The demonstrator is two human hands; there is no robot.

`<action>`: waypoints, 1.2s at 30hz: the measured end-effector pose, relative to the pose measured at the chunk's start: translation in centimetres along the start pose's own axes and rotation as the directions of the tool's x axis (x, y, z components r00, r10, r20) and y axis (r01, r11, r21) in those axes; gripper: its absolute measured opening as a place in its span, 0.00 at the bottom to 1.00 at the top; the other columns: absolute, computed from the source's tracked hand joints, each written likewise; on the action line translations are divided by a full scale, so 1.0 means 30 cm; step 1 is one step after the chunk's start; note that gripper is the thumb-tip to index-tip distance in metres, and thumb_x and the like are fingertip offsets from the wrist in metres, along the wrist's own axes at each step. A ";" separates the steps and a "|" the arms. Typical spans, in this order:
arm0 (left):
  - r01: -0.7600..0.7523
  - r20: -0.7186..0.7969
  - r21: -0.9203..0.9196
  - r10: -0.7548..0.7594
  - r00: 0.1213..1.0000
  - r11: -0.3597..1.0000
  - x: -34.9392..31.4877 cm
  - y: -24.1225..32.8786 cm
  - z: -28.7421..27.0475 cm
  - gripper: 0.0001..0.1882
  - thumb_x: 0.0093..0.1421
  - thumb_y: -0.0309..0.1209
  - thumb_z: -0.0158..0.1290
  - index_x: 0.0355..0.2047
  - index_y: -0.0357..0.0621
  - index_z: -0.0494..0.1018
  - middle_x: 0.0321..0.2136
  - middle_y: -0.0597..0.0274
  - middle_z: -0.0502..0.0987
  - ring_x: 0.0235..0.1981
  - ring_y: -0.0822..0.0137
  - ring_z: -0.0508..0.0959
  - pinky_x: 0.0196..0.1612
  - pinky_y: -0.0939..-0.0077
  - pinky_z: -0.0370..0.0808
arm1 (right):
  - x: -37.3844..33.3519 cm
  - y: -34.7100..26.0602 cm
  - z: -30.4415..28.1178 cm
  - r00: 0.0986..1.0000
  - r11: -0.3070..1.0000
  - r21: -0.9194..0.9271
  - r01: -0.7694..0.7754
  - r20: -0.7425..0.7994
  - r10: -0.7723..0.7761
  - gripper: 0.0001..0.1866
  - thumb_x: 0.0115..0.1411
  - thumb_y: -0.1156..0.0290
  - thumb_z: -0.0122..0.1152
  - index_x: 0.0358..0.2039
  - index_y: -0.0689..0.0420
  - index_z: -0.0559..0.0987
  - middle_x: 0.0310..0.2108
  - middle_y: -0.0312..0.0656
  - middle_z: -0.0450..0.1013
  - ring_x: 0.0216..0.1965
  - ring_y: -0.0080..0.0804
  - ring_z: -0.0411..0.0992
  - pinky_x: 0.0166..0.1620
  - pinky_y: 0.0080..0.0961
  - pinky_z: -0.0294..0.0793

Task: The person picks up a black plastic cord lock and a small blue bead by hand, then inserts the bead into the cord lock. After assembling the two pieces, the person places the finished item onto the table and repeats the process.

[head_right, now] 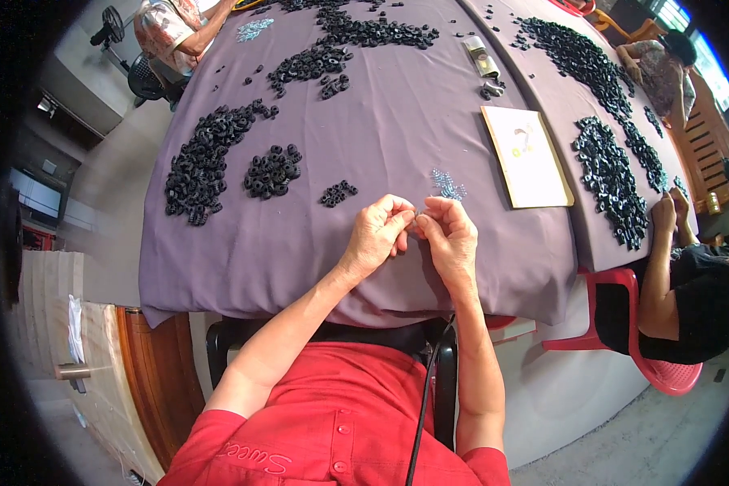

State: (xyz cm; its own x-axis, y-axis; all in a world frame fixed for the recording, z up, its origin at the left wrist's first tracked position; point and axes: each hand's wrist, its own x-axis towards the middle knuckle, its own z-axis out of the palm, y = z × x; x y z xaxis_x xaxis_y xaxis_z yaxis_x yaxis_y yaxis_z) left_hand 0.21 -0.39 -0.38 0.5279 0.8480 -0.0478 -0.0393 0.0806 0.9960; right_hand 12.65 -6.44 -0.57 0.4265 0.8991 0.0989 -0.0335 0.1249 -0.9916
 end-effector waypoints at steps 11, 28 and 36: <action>-0.059 -0.010 0.105 0.060 0.998 0.993 -0.006 0.021 0.005 0.08 0.64 0.30 0.42 0.30 0.39 0.65 0.16 0.62 0.72 0.12 0.73 0.70 0.16 0.78 0.67 | -0.020 0.016 0.028 0.985 0.990 -0.109 0.085 -0.139 -0.100 0.11 0.54 0.85 0.57 0.38 0.62 0.73 0.29 0.37 0.73 0.28 0.19 0.71 0.32 0.16 0.73; -0.028 -0.013 0.119 0.030 0.999 0.993 0.014 0.014 0.002 0.16 0.65 0.36 0.42 0.25 0.37 0.66 0.12 0.62 0.70 0.09 0.74 0.68 0.13 0.77 0.65 | -0.012 0.022 0.020 0.993 0.995 -0.048 0.087 -0.070 -0.090 0.14 0.52 0.86 0.57 0.40 0.60 0.72 0.30 0.32 0.69 0.30 0.16 0.68 0.35 0.13 0.70; 0.027 -0.002 0.097 -0.026 1.000 0.995 0.013 0.030 0.003 0.18 0.66 0.38 0.42 0.23 0.37 0.66 0.12 0.62 0.69 0.08 0.75 0.67 0.11 0.79 0.63 | -0.006 0.024 0.013 0.989 0.992 0.033 0.119 -0.093 -0.116 0.14 0.52 0.86 0.58 0.39 0.60 0.73 0.30 0.33 0.70 0.30 0.16 0.68 0.34 0.14 0.70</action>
State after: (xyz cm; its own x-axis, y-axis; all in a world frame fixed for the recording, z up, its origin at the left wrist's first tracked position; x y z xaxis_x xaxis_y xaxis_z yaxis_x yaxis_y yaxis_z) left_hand 0.48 -0.03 0.50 0.5270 0.8466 -0.0742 0.0574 0.0517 0.9970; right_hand 12.21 -6.37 -1.26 0.5093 0.8359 0.2047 -0.0124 0.2450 -0.9695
